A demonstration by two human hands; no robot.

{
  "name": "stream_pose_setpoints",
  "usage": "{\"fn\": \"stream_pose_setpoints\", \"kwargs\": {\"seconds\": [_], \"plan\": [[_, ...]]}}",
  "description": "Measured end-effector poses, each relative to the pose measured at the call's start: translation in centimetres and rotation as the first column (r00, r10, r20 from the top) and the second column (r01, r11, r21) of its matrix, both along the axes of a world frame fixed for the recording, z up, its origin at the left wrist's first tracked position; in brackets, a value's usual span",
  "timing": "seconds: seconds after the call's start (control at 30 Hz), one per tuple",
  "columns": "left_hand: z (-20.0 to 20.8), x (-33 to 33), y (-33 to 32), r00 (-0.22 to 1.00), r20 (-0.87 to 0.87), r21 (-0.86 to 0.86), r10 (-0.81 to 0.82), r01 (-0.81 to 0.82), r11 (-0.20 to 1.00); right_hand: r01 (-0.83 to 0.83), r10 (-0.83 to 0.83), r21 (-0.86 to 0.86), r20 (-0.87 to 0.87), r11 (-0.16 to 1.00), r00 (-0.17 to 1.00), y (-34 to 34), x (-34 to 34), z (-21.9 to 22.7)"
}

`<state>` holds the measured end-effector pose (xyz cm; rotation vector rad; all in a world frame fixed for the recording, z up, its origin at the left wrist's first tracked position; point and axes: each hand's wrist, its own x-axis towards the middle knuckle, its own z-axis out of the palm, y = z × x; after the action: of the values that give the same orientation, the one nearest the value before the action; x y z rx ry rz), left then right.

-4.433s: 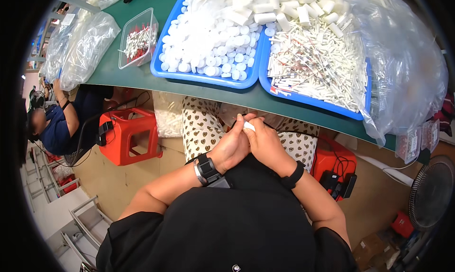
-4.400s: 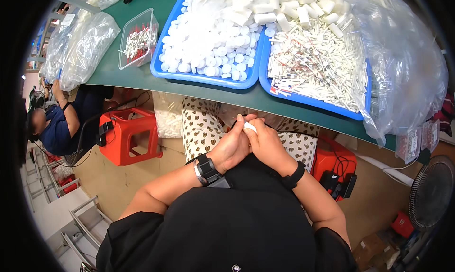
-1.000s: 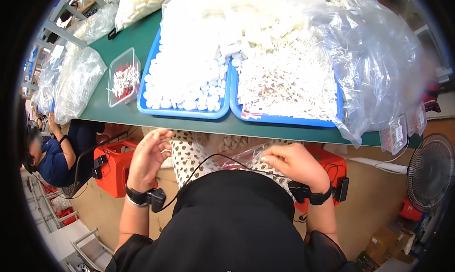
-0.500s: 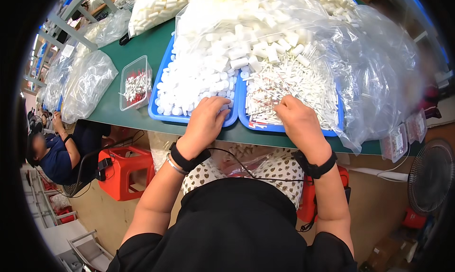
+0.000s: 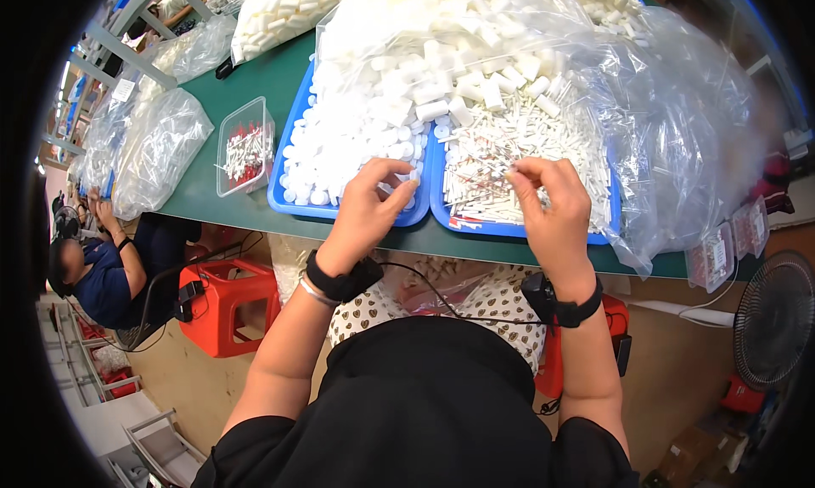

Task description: The person sits at a workbench and repeatedly picks up small white cylindrical plastic pieces and thin metal rods. They insert the metal rods into the plastic pieces by hand and place the assembled units into a blue tray.

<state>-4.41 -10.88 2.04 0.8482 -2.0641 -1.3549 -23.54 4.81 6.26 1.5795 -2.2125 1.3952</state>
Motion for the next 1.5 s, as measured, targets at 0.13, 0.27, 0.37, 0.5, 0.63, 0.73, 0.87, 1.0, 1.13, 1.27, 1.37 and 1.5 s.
{"fn": "stream_pose_setpoints", "kwargs": {"seconds": [0.13, 0.27, 0.37, 0.5, 0.63, 0.73, 0.87, 1.0, 1.13, 1.27, 1.37, 1.5], "plan": [[2.0, 1.8, 2.4, 0.931, -0.353, 0.801, 0.099, 0.245, 0.546, -0.257, 0.259, 0.033, -0.170, 0.966, 0.951, 0.7, 2.3, 1.6], [0.8, 3.8, 4.6, 0.886, -0.447, 0.884, 0.121, 0.416, 0.213, -0.327, 0.335, 0.092, -0.092, 0.941, 0.938, 1.6, 4.6, 1.3], [-0.7, 4.4, 5.5, 0.865, -0.458, 0.889, 0.205, 0.443, 0.119, -0.319, 0.325, 0.097, -0.054, 0.943, 0.944, 2.0, 5.2, 0.8], [-0.8, 4.6, 6.1, 0.858, -0.462, 0.886, 0.225, 0.454, 0.092, -0.329, 0.336, 0.127, -0.034, 0.936, 0.941, 2.3, 5.6, 0.4], [-0.7, 4.6, 6.2, 0.846, -0.479, 0.877, 0.235, 0.469, 0.102, -0.314, 0.325, 0.153, -0.058, 0.937, 0.944, 2.2, 5.8, 0.3], [-0.4, 4.7, 6.2, 0.856, -0.462, 0.887, 0.231, 0.445, 0.123, -0.314, 0.330, 0.167, -0.081, 0.935, 0.940, 2.2, 5.8, 0.3], [-0.7, 4.6, 6.5, 0.892, -0.415, 0.902, 0.181, 0.376, 0.213, -0.304, 0.326, 0.178, -0.113, 0.936, 0.939, 2.2, 6.0, 0.2], [-1.1, 4.2, 6.9, 0.889, -0.430, 0.895, 0.159, 0.397, 0.202, -0.356, 0.372, 0.164, -0.079, 0.920, 0.925, 2.1, 6.7, -0.7], [-1.9, 3.7, 7.8, 0.872, -0.441, 0.897, 0.213, 0.420, 0.137, -0.363, 0.367, 0.096, -0.020, 0.927, 0.930, 1.9, 7.4, -2.1], [-2.5, 3.5, 8.0, 0.872, -0.436, 0.900, 0.223, 0.419, 0.121, -0.371, 0.387, 0.152, -0.096, 0.916, 0.917, 2.0, 7.5, -2.8], [-3.0, 3.3, 7.9, 0.890, -0.417, 0.908, 0.185, 0.402, 0.118, -0.368, 0.417, 0.238, -0.207, 0.899, 0.885, 2.2, 7.1, -3.1], [-3.0, 2.6, 8.4, 0.897, -0.357, 0.933, 0.259, 0.358, 0.045, -0.382, 0.418, 0.203, -0.182, 0.902, 0.890, 2.1, 6.6, -3.8]]}}
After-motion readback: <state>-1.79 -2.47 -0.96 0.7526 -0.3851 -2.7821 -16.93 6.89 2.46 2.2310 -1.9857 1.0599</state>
